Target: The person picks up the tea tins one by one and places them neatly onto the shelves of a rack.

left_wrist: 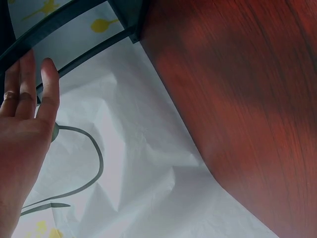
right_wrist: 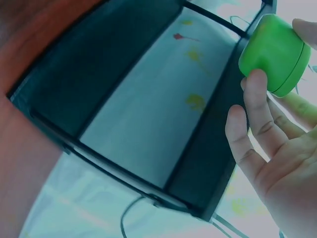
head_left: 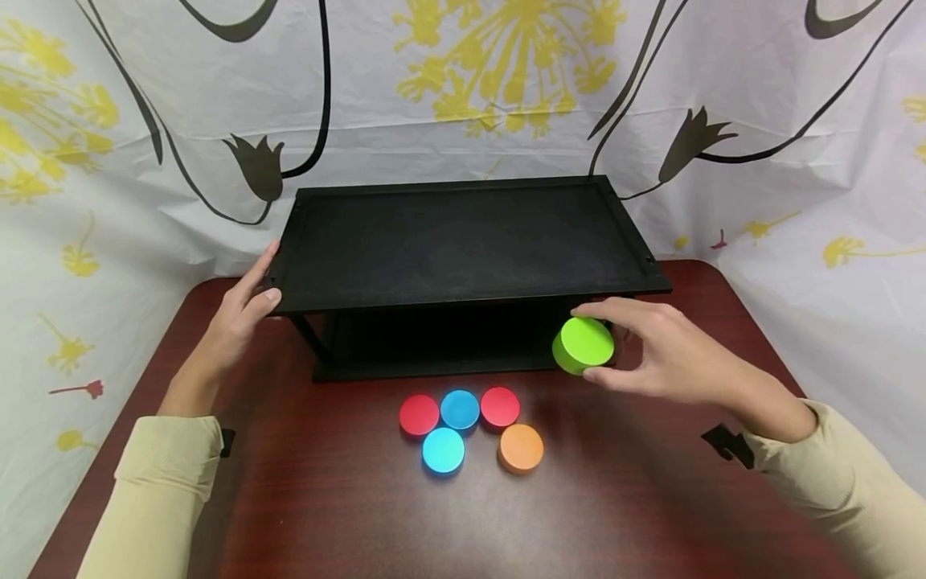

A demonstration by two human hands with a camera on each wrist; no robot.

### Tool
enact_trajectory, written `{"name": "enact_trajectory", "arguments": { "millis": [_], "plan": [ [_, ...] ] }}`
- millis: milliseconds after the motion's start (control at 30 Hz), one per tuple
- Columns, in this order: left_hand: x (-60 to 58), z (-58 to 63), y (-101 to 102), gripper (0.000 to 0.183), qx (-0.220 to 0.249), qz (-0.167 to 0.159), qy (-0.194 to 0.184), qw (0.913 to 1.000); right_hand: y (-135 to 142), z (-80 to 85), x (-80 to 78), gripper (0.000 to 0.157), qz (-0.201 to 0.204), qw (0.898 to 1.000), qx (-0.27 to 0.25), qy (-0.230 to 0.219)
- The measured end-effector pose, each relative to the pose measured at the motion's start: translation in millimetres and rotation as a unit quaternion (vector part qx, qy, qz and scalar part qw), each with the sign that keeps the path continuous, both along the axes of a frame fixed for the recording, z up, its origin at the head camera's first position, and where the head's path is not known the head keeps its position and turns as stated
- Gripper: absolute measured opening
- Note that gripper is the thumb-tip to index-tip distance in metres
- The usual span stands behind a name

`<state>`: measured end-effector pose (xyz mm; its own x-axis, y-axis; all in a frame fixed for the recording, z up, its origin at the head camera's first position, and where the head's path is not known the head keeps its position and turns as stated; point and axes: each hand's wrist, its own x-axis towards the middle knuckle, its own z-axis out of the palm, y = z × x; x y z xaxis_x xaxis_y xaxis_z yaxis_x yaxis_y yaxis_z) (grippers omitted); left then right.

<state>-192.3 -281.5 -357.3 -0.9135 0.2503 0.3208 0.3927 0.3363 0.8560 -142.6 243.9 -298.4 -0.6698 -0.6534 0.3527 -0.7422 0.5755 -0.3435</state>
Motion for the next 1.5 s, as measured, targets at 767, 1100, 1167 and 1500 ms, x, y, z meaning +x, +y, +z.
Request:
{"name": "enact_trajectory", "arguments": {
  "millis": [767,1100,1167,1500],
  "plan": [
    [-2.2,1.3,0,0.063,-0.003,-0.008,-0.008,0.9999,30,43.9,-35.4,0.059,-0.112,0.993,-0.029,0.036],
    [-1.5,1.1,-1,0.063,-0.004,-0.004,-0.009,0.9999,33,46.2,-49.9,0.055,-0.154,0.988,-0.010,0.025],
    [-1.7,1.2,-1,0.063,-0.004,-0.003,-0.009,0.9999,35,46.1,-52.1,0.054,-0.161,0.987,-0.007,0.025],
    [0.0,1.5,-1,0.062,-0.008,-0.002,-0.008,0.9999,37,42.9,-60.4,0.051,-0.181,0.984,0.006,0.006]
  ]
}}
